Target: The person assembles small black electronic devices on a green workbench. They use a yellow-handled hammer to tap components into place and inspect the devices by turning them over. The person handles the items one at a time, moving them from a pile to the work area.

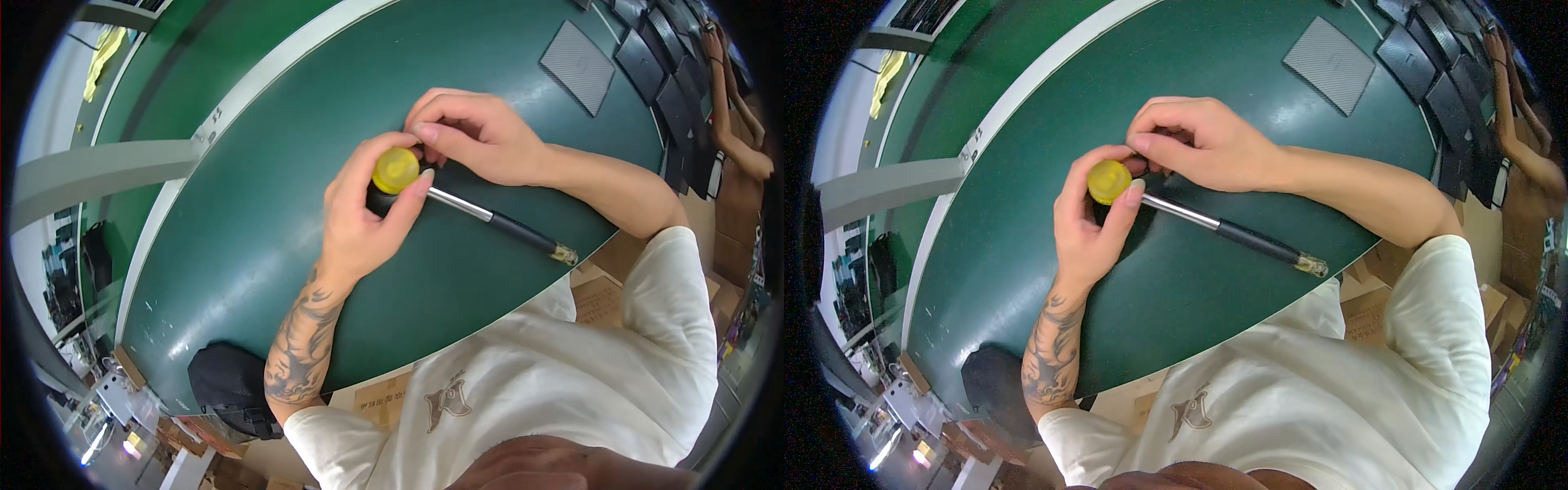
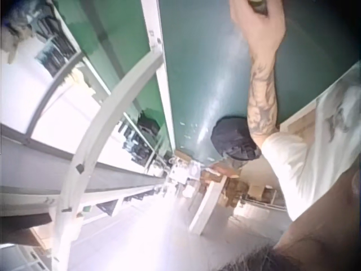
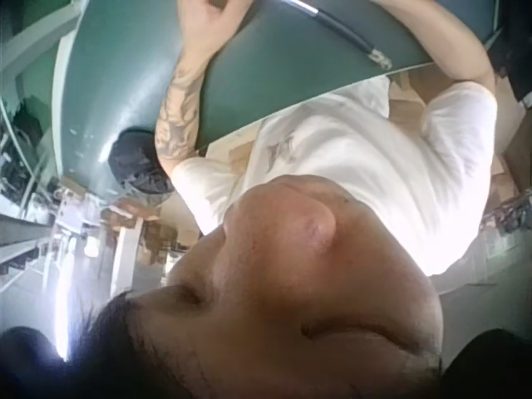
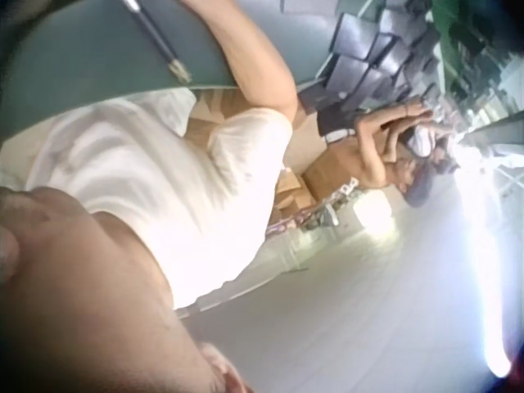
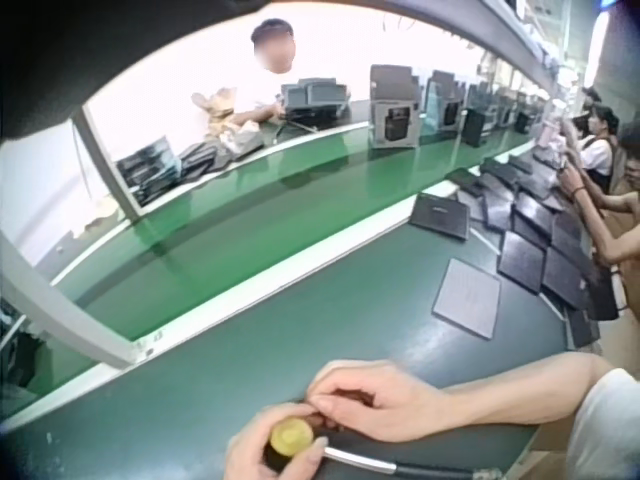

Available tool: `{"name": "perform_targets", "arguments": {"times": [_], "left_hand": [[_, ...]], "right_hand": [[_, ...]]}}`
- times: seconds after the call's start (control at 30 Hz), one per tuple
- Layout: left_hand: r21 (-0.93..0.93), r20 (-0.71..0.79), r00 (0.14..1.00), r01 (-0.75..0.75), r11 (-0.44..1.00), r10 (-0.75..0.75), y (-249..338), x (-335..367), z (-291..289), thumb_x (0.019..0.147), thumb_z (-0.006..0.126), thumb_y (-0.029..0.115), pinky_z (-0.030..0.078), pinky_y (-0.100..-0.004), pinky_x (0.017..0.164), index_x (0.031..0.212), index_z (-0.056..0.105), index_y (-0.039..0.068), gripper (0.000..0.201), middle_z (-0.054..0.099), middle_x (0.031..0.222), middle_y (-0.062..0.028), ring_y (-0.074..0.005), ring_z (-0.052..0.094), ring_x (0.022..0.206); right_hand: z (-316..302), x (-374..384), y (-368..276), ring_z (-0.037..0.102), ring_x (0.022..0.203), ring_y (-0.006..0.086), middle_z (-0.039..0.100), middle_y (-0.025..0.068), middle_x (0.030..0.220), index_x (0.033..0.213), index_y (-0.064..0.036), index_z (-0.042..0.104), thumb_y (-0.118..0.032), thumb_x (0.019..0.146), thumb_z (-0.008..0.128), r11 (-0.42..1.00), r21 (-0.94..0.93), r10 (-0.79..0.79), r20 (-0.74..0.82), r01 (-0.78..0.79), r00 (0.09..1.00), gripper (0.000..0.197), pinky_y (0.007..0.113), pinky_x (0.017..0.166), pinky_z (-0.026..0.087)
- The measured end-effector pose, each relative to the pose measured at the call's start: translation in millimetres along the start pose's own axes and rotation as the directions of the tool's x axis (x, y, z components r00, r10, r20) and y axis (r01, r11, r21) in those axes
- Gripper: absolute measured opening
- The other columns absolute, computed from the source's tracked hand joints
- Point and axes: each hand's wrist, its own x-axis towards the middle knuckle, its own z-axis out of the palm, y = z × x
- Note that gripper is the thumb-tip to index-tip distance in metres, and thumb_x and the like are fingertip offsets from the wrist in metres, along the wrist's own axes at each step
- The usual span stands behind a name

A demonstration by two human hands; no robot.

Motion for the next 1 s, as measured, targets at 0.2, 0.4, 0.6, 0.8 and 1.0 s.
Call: {"name": "perform_targets", "arguments": {"times": [0.2,0.4,0.6,0.8,1.0], "left_hand": [[0.016,0.017,1.000,0.021,1.000,-0.022,2.5,-1.3,-2.6,0.089,0.075,0.003,0.054,-0.0321,0.091,0.124,0.062,0.002,0.037,0.072,0.109,-0.0129,-0.0214,0.071,0.102],[0.005,0.015,0.999,0.030,1.000,-0.030,-0.7,-2.1,-2.5,0.089,0.075,0.003,0.053,-0.0322,0.091,0.124,0.062,0.002,0.038,0.072,0.109,-0.0123,-0.0211,0.071,0.102],[0.014,0.015,0.999,0.033,0.999,-0.033,0.8,-2.3,-1.8,0.090,0.075,0.003,0.053,-0.0322,0.091,0.125,0.062,0.003,0.037,0.073,0.108,-0.0120,-0.0209,0.070,0.100],[0.018,0.012,0.999,0.032,0.999,-0.032,0.9,-2.1,-2.3,0.090,0.074,0.003,0.053,-0.0322,0.091,0.125,0.062,0.002,0.038,0.073,0.108,-0.0119,-0.0207,0.070,0.100],[0.020,0.015,0.999,0.030,0.999,-0.031,-0.2,-2.4,-2.6,0.090,0.074,0.004,0.053,-0.0322,0.091,0.125,0.062,0.002,0.038,0.072,0.108,-0.0117,-0.0206,0.070,0.100]], "right_hand": [[-1.3,-0.1,-0.3,0.059,0.086,0.0106,0.060,0.0060,0.110,0.108,0.0018,0.063,-0.011,0.109,0.052,0.998,-0.055,0.015,0.035,-0.013,0.999,0.017,0.026,0.075,0.052],[-0.2,-0.2,-1.9,0.058,0.086,0.0102,0.060,0.0055,0.108,0.108,0.0015,0.064,-0.012,0.109,0.052,0.997,-0.074,0.011,0.037,-0.008,0.999,0.018,0.026,0.076,0.052],[0.4,-1.0,-0.9,0.059,0.087,0.0105,0.060,0.0059,0.108,0.106,0.0022,0.064,-0.012,0.108,0.053,1.000,-0.029,-0.005,0.027,0.006,1.000,0.018,0.026,0.076,0.052],[0.9,0.4,0.8,0.066,0.084,0.0134,0.065,0.0082,0.100,0.105,0.0030,0.066,-0.016,0.104,0.061,0.997,-0.063,-0.039,-0.008,0.039,0.999,0.020,0.028,0.075,0.056],[1.7,0.4,0.6,0.067,0.085,0.0137,0.066,0.0084,0.100,0.105,0.0026,0.066,-0.016,0.103,0.062,0.997,-0.056,-0.049,-0.018,0.048,0.999,0.019,0.028,0.074,0.056]]}}
